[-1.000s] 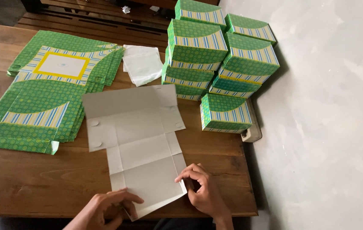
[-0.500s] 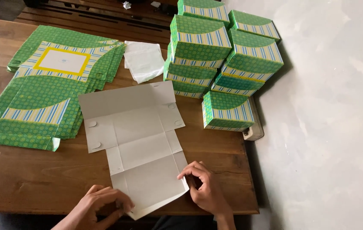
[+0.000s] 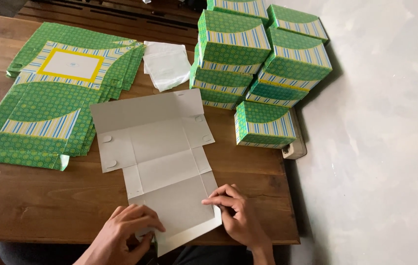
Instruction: The person folds white paper sheets and places them into a small green and yellow patterned box, then closes the box. They then unfold a flat cardboard box blank and begin folding its flaps to form a box shape.
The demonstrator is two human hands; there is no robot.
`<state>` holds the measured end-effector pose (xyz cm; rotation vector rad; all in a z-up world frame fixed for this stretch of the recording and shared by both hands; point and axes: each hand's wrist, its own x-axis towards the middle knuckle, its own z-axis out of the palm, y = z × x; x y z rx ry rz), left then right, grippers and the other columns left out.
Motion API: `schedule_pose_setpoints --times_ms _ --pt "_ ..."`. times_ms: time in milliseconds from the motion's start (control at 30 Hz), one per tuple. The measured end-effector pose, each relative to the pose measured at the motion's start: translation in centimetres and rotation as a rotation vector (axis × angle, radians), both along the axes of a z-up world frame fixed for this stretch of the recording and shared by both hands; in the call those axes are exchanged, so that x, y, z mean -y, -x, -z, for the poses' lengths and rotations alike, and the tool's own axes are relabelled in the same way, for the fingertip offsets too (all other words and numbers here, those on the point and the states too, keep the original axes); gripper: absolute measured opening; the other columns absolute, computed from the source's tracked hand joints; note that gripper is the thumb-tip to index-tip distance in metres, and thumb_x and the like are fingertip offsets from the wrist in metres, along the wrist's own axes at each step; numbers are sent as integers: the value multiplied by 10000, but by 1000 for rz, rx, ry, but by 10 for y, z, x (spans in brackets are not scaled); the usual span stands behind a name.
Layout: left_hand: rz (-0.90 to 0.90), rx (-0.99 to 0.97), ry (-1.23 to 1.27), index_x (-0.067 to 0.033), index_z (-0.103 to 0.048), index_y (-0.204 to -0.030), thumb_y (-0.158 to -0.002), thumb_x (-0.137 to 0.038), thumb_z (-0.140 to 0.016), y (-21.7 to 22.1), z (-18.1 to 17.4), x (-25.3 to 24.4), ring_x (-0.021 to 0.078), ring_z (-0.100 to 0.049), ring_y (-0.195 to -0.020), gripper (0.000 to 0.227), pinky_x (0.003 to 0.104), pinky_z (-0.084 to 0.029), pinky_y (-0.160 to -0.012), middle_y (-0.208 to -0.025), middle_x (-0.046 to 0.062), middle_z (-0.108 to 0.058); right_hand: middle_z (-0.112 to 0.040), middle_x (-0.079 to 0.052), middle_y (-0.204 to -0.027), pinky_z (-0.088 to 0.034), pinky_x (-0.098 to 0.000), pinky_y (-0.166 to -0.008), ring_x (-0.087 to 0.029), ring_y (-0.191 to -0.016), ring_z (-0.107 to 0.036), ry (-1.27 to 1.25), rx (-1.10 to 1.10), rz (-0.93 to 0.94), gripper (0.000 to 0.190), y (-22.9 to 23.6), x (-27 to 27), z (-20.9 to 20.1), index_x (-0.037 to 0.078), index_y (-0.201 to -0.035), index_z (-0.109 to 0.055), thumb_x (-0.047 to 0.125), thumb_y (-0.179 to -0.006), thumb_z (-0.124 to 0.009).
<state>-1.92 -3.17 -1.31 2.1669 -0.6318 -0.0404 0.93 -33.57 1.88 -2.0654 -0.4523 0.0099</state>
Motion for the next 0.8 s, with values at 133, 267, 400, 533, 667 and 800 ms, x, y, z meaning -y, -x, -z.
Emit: schedule_pose_setpoints --times_ms 133,267,400,533,667,800 --pt "-24 116 24 -282 -803 -920 -696 -117 -710 10 8 1 120 -663 -844 293 335 -453 -818 -977 -141 -764 -701 -37 -1032 -468 -310 -902 -172 -984 -592 -25 -51 -17 334 5 4 1 115 -1064 -836 55 -946 -530" --pt "-145 151 -34 -296 -758 -925 -704 -112 -698 14 6 14 118 -664 -880 293 339 -459 -818 -977 -141 -751 -689 -11 -965 -481 -323 -876 -165 -960 -615 43 26 31 317 3 -7 -2 145 -1034 -830 101 -919 -537" --pt "-134 129 -30 -306 -768 -912 -784 -216 -685 10 -9 17 121 -669 -858 176 339 -440 -779 -961 -137 -760 -678 -11 -956 -520 -293 -827 -156 -925 -641 60 31 68 284 1 -10 -8 141 -1026 -816 198 -968 -544" --pt "-65 72 34 -263 -842 -818 -862 -389 -767 10 -22 12 117 -698 -828 153 364 -437 -854 -946 -119 -781 -737 -11 -1036 -511 -241 -733 -113 -861 -661 -18 -26 188 278 7 -3 -7 120 -1025 -814 107 -941 -550" --pt "-5 106 79 -227 -785 -666 -871 -360 -769 11 -16 16 121 -722 -873 245 413 -464 -888 -1003 -112 -804 -725 7 -1074 -517 -259 -741 -105 -838 -674 -1 -112 324 317 14 -4 -8 124 -1070 -811 260 -993 -535" --pt "103 181 2 -211 -676 -552 -886 -407 -782 8 -10 27 119 -695 -913 402 376 -443 -860 -1032 -155 -816 -658 -21 -1253 -532 -374 -947 -211 -1165 -615 310 37 402 439 23 -8 -1 95 -1222 -753 390 -932 -609"
